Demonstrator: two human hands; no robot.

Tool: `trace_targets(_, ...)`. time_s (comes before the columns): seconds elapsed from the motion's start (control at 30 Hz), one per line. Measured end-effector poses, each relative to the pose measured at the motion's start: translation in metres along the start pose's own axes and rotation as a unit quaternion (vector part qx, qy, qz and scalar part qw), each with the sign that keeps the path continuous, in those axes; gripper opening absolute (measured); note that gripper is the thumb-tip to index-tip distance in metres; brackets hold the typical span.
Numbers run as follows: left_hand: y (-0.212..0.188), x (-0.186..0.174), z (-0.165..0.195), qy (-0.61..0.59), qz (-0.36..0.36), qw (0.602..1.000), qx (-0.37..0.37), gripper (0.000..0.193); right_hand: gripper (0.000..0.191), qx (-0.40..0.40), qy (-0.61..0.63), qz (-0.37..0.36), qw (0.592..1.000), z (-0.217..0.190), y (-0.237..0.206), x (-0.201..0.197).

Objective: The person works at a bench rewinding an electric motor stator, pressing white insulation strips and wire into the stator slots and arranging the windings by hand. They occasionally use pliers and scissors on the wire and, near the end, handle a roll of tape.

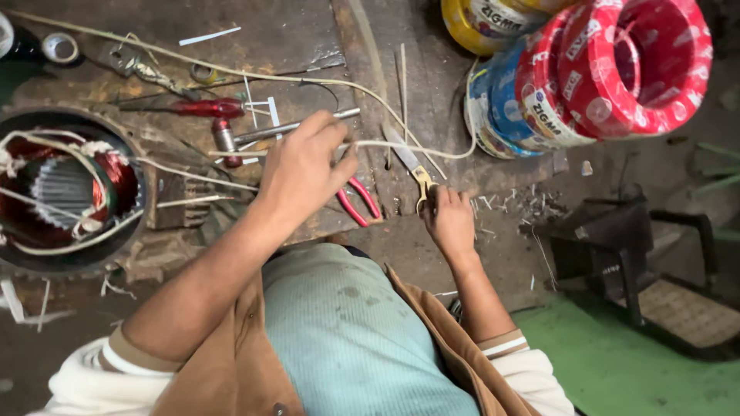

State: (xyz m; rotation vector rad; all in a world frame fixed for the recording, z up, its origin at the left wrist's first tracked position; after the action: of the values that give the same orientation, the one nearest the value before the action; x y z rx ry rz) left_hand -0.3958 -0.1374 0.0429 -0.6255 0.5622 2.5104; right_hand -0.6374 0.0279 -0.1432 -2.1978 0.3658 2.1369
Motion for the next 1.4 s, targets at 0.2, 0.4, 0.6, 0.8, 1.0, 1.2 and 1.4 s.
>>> trace_targets(0.2,0.028,-0.067,0.048,-0.052,0.194,0.977,0.076,0.008,0.03,0.084,0.188,-0.159,0.966,0.03,-0.004,0.026)
trace_targets(0.4,0.036,-0.055,0.066,0.011,0.215,0.968,0.126,0.015,0.029,0.134,0.484,-0.204,0.84,-0.004,-0.036,0.004)
trace_targets(0.6,0.006,0.062,0.005,-0.019,0.044,0.999,-0.016,0.023,0.024,-0.023,0.605,-0.232,0.762,-0.052,-0.029,-0.024)
trace_targets(0.8,-0.004,0.078,-0.02,-0.014,0.033,0.999,-0.038,0.021,0.028,0.07,0.62,-0.299,0.722,-0.037,-0.034,0.012)
trace_targets(1.0,-0.005,0.055,-0.009,-0.046,0.051,0.997,-0.031,0.023,0.031,0.03,0.379,-0.253,0.889,-0.003,-0.013,0.048)
trace_targets(1.2,-0.035,0.031,0.082,0.016,0.006,0.975,0.222,0.019,0.027,-0.129,-0.04,-0.154,0.979,0.002,0.054,0.005)
trace_targets(1.4,-0.084,0.036,0.117,-0.01,-0.045,0.971,0.233,0.016,0.024,-0.022,0.685,-0.291,0.668,-0.046,0.019,-0.06)
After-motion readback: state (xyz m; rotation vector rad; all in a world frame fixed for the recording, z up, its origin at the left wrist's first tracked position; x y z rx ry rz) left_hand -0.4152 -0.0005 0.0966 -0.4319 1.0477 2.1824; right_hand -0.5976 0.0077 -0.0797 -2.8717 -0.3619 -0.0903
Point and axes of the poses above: each hand's wrist, its own y-axis towards the middle knuckle, its own x-axis out of the palm, z = x × y, the point moved 9 cm from there along y, towards the middle knuckle, and after that the axes turned 9 degrees about -y, right-handed, at the moved point
